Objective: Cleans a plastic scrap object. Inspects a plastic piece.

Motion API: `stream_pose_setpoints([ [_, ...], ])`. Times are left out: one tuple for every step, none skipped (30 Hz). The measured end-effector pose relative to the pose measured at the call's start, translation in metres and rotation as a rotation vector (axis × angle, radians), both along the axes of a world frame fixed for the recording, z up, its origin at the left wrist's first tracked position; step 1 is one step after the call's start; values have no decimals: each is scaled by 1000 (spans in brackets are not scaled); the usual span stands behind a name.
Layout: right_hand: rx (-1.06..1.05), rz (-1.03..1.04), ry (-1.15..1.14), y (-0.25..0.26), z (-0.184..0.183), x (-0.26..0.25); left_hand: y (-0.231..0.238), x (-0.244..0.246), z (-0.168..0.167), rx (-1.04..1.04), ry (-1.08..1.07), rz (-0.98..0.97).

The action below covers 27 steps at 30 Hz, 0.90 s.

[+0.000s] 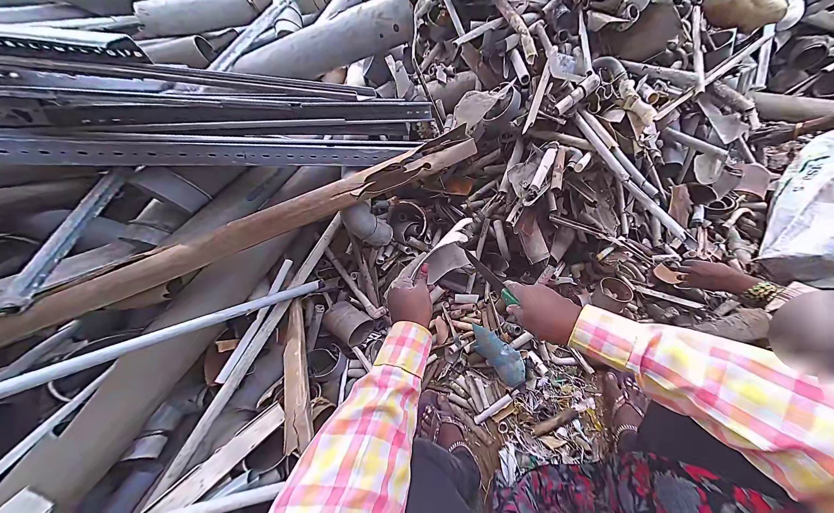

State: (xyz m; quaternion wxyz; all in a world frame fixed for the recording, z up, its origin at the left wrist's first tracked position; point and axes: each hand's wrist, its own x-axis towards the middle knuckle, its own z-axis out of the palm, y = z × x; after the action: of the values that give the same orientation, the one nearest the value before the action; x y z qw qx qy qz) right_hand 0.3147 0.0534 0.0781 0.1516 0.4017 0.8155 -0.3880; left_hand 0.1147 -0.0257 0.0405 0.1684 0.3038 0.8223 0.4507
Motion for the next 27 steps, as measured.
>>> stream_pose_setpoints([
  [5, 24, -12, -3, 1, -3, -1, 6, 3, -38, 81, -62],
  [5, 17, -28, -2, -2, -5, -2, 12, 5, -81, 160, -132],
  [1, -15, -46, 2, -8, -6, -4, 18, 3, -89, 216, -197],
  [-1, -53, -56, 9, -13, -6, -4, 22, 0, -88, 240, -244],
  [-13, -83, -60, 15, -14, -5, -2, 24, -3, -87, 257, -287],
  [-33, -95, -50, 16, -11, -4, 0, 25, -4, -100, 287, -324],
  [-61, -85, -25, 11, -7, -3, 1, 24, -5, -134, 329, -349],
  [-95, -48, 3, 1, -2, -1, 2, 23, -6, -177, 362, -356],
  [-134, -7, 22, -9, 1, 0, 2, 20, -6, -219, 377, -339],
  [-161, 44, 19, -16, 1, 1, 2, 14, -6, -264, 367, -310],
  [-161, 103, 3, -16, -2, 3, 2, 7, -5, -300, 331, -266],
  [-136, 155, -29, -12, -9, 4, 3, 0, -2, -329, 282, -211],
  [-81, 183, -66, -3, -19, 7, 4, -6, 2, -346, 240, -151],
  [-22, 178, -105, 9, -29, 9, 5, -12, 6, -352, 198, -88],
  [15, 146, -156, 21, -36, 11, 6, -18, 9, -343, 162, -26],
  [31, 69, -177, 32, -43, 13, 6, -26, 11, -321, 136, 24],
  [36, -36, -157, 41, -54, 15, 5, -32, 14, -294, 101, 56],
  [15, -141, -111, 47, -64, 16, 5, -35, 18, -268, 55, 71],
  [-23, -225, -57, 50, -73, 17, 5, -37, 21, -244, 11, 67],
  [-71, -281, 0, 49, -79, 17, 5, -37, 20, -223, -32, 56],
  [-119, -310, 43, 46, -82, 16, 6, -36, 20, -203, -77, 38],
  [-154, -307, 62, 43, -84, 14, 7, -34, 18, -187, -109, 20],
  [-177, -286, 59, 39, -86, 12, 9, -32, 16, -183, -127, -1],
  [-190, -245, 34, 35, -91, 12, 9, -30, 16, -203, -127, -31],
  [-182, -179, -24, 33, -100, 13, 9, -28, 18, -249, -90, -67],
  [-172, -99, -115, 31, -111, 16, 9, -26, 23, -315, -22, -109],
  [-165, -19, -226, 28, -123, 20, 9, -23, 29, -383, 39, -156],
])
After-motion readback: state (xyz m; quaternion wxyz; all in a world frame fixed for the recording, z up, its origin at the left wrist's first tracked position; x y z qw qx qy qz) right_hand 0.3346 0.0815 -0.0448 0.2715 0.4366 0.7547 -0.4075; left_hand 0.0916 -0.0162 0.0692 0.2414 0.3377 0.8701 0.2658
